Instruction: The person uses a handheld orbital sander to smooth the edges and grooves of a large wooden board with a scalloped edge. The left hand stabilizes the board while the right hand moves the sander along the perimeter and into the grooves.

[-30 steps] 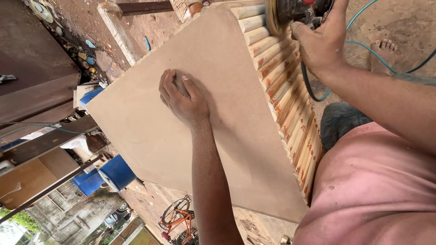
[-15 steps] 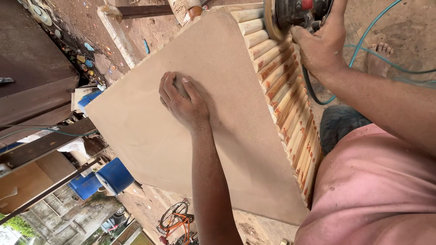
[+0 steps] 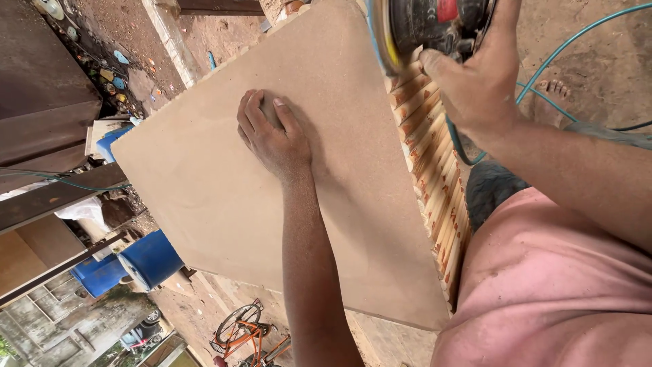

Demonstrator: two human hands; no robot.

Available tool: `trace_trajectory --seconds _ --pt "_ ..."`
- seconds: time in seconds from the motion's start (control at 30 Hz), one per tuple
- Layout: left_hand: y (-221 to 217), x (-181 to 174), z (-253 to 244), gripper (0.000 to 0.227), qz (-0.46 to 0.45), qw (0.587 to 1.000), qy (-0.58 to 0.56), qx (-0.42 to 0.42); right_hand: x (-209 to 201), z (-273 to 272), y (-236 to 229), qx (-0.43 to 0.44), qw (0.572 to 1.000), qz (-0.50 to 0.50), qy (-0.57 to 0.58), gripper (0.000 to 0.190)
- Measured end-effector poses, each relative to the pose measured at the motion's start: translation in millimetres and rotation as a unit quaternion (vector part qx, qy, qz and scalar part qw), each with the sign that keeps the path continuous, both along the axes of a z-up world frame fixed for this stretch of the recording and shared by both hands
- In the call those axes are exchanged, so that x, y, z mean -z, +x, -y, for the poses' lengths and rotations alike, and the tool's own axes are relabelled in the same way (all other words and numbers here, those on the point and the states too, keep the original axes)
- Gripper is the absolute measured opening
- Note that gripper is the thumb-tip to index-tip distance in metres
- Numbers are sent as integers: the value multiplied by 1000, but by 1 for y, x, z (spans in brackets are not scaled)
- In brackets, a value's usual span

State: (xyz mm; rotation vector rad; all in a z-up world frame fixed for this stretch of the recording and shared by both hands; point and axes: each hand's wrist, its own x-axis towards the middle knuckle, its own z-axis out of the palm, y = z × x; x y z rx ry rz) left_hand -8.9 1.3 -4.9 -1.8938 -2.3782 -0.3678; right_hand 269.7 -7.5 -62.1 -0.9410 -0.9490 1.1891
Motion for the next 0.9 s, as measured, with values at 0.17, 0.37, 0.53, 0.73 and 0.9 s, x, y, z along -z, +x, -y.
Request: trace_trajectory --seconds 0.17,0.37,0.53,0.73,0.9 --pt "-1 0 2 32 -4 1000 -8 -3 12 -9 13 -45 998 35 -41 34" --pt "-4 4 3 32 -13 1000 2 5 5 -3 12 -51 997 43 -39 27" --pt "-2 1 2 32 6 1000 5 -4 3 -7 13 -31 994 53 -95 34" --pt "-3 1 4 30 2 1000 20 7 11 -21 16 -59 995 78 5 34" --pt "0 -2 3 34 13 1000 8 -6 18 -16 13 -58 991 120 24 25"
